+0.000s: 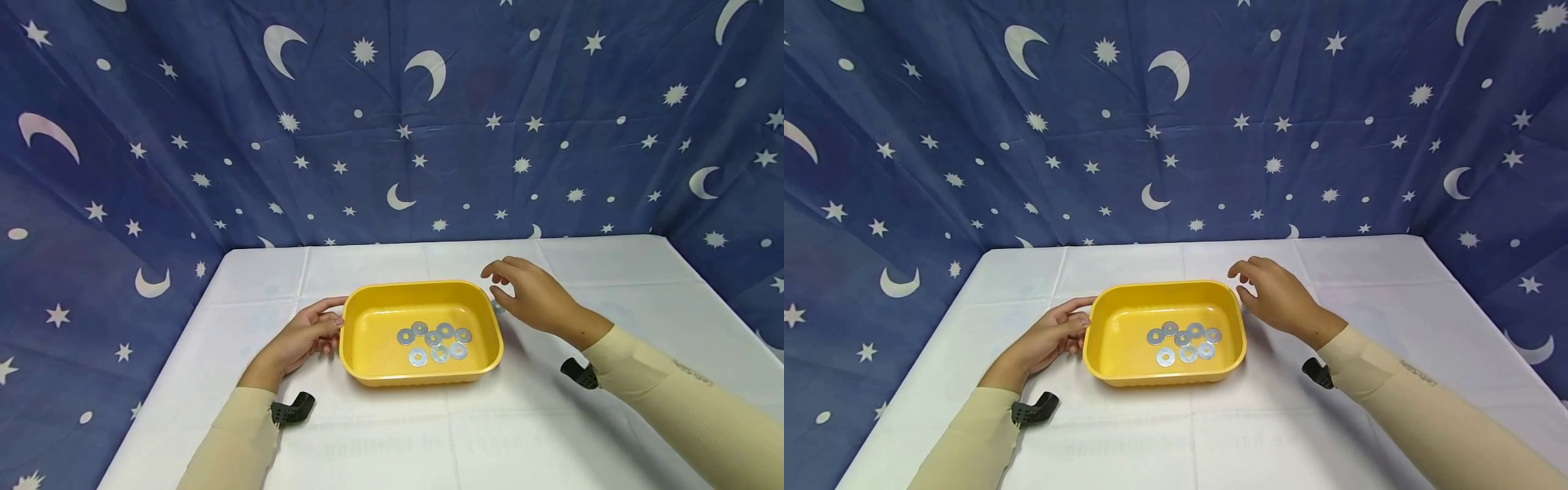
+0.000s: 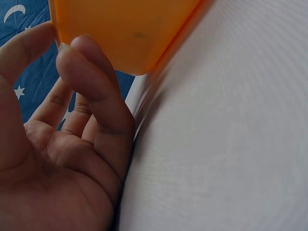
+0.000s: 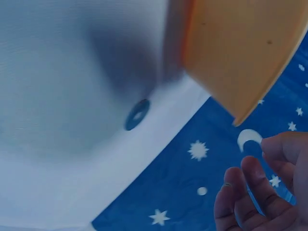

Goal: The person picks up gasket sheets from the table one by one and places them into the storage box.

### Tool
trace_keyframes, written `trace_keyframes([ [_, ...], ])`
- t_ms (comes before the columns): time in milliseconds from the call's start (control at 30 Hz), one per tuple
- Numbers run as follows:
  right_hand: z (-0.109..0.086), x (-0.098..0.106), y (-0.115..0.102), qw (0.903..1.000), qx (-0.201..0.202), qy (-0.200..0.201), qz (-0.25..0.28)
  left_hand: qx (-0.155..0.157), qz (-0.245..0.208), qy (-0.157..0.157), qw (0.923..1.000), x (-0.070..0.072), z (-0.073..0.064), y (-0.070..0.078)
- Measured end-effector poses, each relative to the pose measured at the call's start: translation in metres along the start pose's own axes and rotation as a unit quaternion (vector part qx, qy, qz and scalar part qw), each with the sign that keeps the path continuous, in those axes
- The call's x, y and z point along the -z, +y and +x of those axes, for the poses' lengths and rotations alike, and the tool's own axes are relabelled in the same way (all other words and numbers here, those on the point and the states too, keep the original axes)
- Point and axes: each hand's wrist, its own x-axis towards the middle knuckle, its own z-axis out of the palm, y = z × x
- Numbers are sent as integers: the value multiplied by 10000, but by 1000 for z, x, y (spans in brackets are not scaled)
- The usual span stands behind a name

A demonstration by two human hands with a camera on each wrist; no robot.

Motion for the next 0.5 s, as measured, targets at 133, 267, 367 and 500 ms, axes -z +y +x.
trace_keyframes([
  [133, -3, -4, 10, 9996, -241, -97, 63, -15, -17, 2, 10000, 0, -1, 1],
  [267, -4, -9, 17, 9988, -428, -234, 83, -26, -24, -9, 10000, 0, -1, 1],
  [367, -5, -12, 22, 9983, -468, -336, 69, -38, -18, -5, 10000, 0, -1, 0],
  [500, -4, -16, 28, 9971, -526, -543, 110, -37, -5, 0, 10000, 0, -1, 0],
])
